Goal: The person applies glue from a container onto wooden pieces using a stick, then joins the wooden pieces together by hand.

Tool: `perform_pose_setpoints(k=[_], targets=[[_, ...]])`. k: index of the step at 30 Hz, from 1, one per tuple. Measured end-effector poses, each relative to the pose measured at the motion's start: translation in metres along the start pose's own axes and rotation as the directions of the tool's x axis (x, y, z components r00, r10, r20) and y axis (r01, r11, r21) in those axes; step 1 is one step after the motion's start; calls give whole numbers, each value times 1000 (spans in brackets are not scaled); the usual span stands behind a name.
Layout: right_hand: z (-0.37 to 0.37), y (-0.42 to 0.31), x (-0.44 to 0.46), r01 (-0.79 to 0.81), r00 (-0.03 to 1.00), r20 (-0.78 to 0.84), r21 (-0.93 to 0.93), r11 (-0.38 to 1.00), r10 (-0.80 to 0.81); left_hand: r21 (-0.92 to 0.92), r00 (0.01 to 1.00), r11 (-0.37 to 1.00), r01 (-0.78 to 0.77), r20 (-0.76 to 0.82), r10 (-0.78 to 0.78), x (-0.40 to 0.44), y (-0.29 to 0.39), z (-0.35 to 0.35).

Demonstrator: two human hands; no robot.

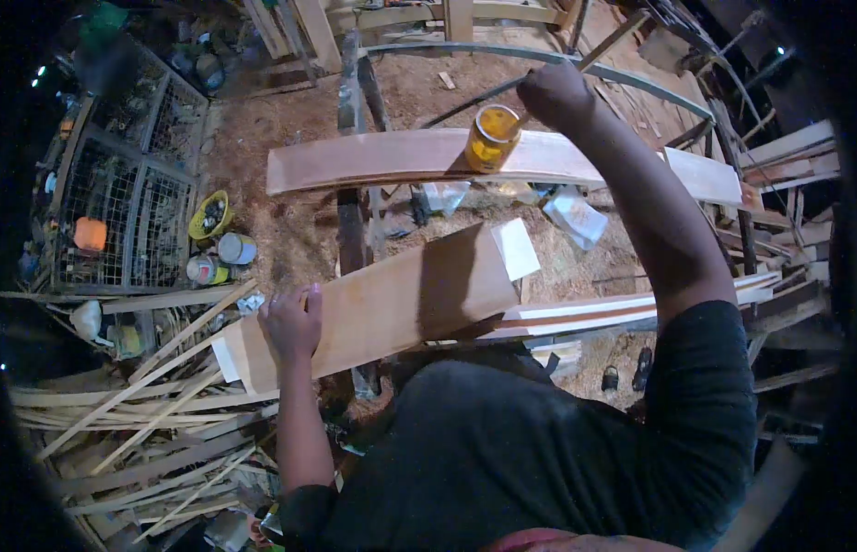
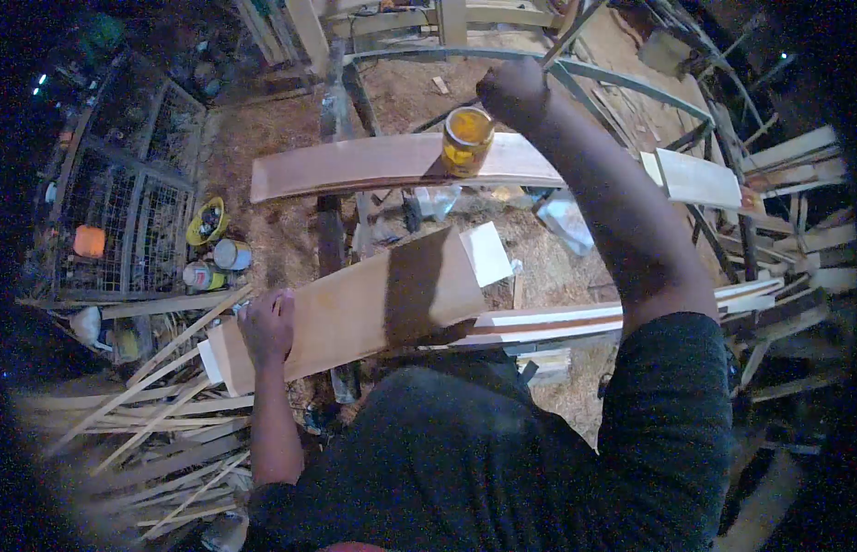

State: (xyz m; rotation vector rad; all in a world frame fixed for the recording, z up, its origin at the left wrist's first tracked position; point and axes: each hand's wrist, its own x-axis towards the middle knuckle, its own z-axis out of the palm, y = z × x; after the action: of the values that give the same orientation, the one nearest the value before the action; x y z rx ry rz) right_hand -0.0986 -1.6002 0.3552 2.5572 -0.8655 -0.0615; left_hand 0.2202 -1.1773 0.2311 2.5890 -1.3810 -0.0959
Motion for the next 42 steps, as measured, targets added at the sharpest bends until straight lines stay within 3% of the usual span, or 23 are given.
perform_pose_setpoints(k=[3, 6, 9, 12, 15, 18, 19, 20, 22, 25, 28, 29, 30, 35, 38, 40, 42], targets=[[-28, 11, -27, -70, 997, -20, 21, 997, 70, 16, 996, 998, -56, -67, 57, -1, -1, 3], [-63, 17, -61, -264, 961, 97, 26, 964, 260, 32, 1000, 999, -16, 18, 15, 2, -4, 6], [-84, 33, -105, -313, 927, 235, 53, 948, 293, -36, 999, 998, -46, -31, 45, -1, -3, 4], [-77, 36, -164, -448, 894, 145, 298, 843, 424, -35, 996, 998, -58, -67, 56, -1, -7, 11], [-84, 22, -211, -615, 786, 383, 569, 546, 486, -31, 999, 999, -34, -19, 34, 0, -7, 10], [-46, -14, -275, -439, 795, 335, 893, 100, 506, 73, 998, 996, -55, -21, 57, -3, -9, 13], [-27, -26, -297, -361, 836, 273, 927, 104, 476, 11, 998, 998, -69, -12, 69, -5, -11, 14], [-7, -48, -317, -347, 792, 340, 934, -83, 508, -53, 996, 995, -86, -10, 85, -3, -10, 14], [-4, -82, -334, -575, 729, 540, 816, -50, 420, -76, 989, 986, -146, -14, 145, -6, -4, 9], [4, -136, -354, -617, 658, 630, 765, -185, 413, 8, 968, 969, -248, -26, 248, -17, 7, 7], [13, -173, -358, -629, 646, 597, 769, -111, 475, 4, 962, 963, -271, -21, 271, -22, 4, 13], [12, -182, -355, -617, 665, 544, 786, -35, 511, 1, 966, 966, -260, 2, 260, -21, 3, 13], [15, -188, -355, -651, 696, 500, 742, 159, 516, -4, 968, 969, -249, 24, 249, -20, 3, 14], [24, -213, -369, -621, 700, 386, 745, 244, 601, 12, 968, 968, -250, -7, 250, -20, 0, 18], [21, -216, -381, -621, 671, 329, 739, 261, 664, 11, 966, 966, -260, -5, 260, -19, 0, 17], [33, -220, -390, -611, 531, 443, 791, -35, 723, 1, 968, 968, -251, 9, 251, -18, 3, 13], [31, -229, -395, -564, 626, 193, 781, 268, 755, -17, 974, 974, -226, 30, 226, -20, 10, 8]])
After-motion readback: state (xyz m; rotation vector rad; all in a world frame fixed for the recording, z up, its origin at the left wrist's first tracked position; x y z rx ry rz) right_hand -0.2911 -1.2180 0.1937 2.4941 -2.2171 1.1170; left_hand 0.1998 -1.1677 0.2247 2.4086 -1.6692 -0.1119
